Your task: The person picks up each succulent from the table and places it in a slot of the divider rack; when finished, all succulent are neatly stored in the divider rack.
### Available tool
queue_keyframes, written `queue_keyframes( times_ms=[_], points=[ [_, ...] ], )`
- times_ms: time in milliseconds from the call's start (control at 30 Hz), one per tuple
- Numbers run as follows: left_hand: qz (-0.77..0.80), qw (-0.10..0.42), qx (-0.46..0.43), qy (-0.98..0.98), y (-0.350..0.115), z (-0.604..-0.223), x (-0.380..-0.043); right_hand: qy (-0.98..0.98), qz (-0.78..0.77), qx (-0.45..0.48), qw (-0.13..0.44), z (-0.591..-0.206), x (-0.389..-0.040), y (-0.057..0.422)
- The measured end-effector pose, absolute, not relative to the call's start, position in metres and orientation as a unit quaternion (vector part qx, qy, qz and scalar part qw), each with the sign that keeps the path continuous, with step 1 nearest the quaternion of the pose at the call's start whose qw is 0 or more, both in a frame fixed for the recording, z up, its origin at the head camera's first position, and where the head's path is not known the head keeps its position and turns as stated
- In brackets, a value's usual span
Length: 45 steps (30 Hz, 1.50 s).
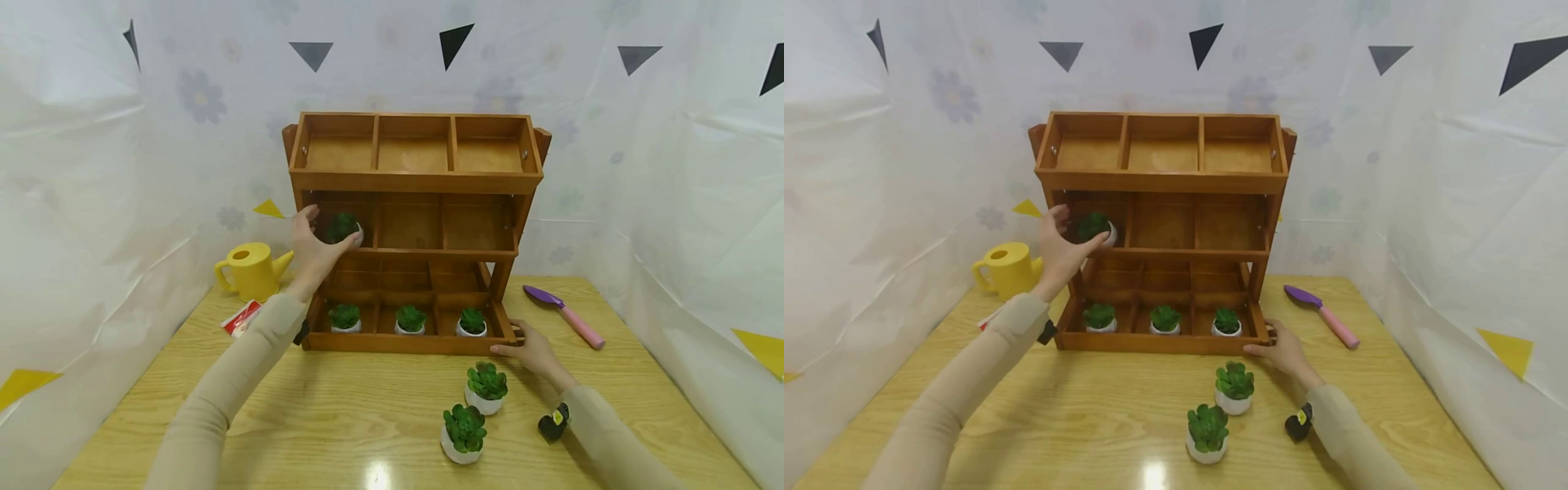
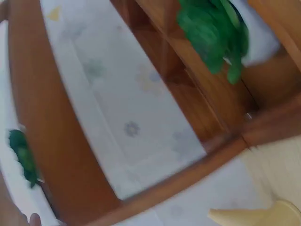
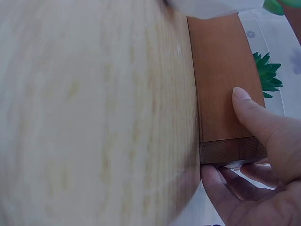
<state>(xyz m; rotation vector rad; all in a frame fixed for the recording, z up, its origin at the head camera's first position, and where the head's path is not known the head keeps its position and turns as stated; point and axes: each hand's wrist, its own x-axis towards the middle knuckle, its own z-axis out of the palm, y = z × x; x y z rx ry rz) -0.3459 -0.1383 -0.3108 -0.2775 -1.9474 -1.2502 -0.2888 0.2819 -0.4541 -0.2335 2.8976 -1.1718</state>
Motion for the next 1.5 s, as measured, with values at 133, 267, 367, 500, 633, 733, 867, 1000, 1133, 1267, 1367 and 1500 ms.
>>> queue_keyframes(
  times_ms=[133, 267, 367, 500, 633, 733, 867, 1000, 1133, 1267, 1367, 1500],
  points=[
    [-0.475, 0.405, -0.146, -0.767, -0.128, -0.31, -0.325, 0.924, -0.375, -0.075, 0.005, -0.454, -0.288, 0.282],
    [-0.48, 0.393, -0.212, -0.756, -0.11, -0.32, -0.302, 0.923, -0.377, -0.072, 0.007, -0.454, -0.288, 0.282],
    [-0.495, 0.358, -0.259, -0.748, -0.095, -0.334, -0.284, 0.923, -0.377, -0.072, 0.007, -0.454, -0.288, 0.281],
    [-0.526, 0.276, -0.3, -0.747, -0.077, -0.358, -0.262, 0.923, -0.378, -0.071, 0.006, -0.453, -0.289, 0.281],
    [-0.545, 0.193, -0.319, -0.751, -0.061, -0.38, -0.243, 0.922, -0.381, -0.072, 0.005, -0.453, -0.289, 0.28],
    [-0.541, 0.133, -0.329, -0.763, -0.052, -0.394, -0.232, 0.921, -0.381, -0.076, 0.006, -0.454, -0.289, 0.279],
    [-0.51, 0.039, -0.327, -0.795, -0.042, -0.41, -0.219, 0.92, -0.384, -0.074, 0.006, -0.455, -0.288, 0.279],
    [-0.44, -0.019, -0.325, -0.837, -0.033, -0.422, -0.212, 0.922, -0.38, -0.072, 0.002, -0.454, -0.287, 0.28],
    [-0.395, -0.063, -0.349, -0.847, -0.027, -0.43, -0.211, 0.924, -0.374, -0.074, -0.002, -0.454, -0.288, 0.282],
    [-0.378, -0.132, -0.388, -0.83, -0.023, -0.435, -0.215, 0.925, -0.372, -0.077, -0.007, -0.454, -0.29, 0.283],
    [-0.364, -0.173, -0.42, -0.813, -0.021, -0.438, -0.218, 0.927, -0.367, -0.078, -0.008, -0.456, -0.291, 0.283],
    [-0.375, -0.227, -0.455, -0.775, -0.018, -0.441, -0.222, 0.928, -0.364, -0.075, -0.008, -0.458, -0.292, 0.283]
  ],
)
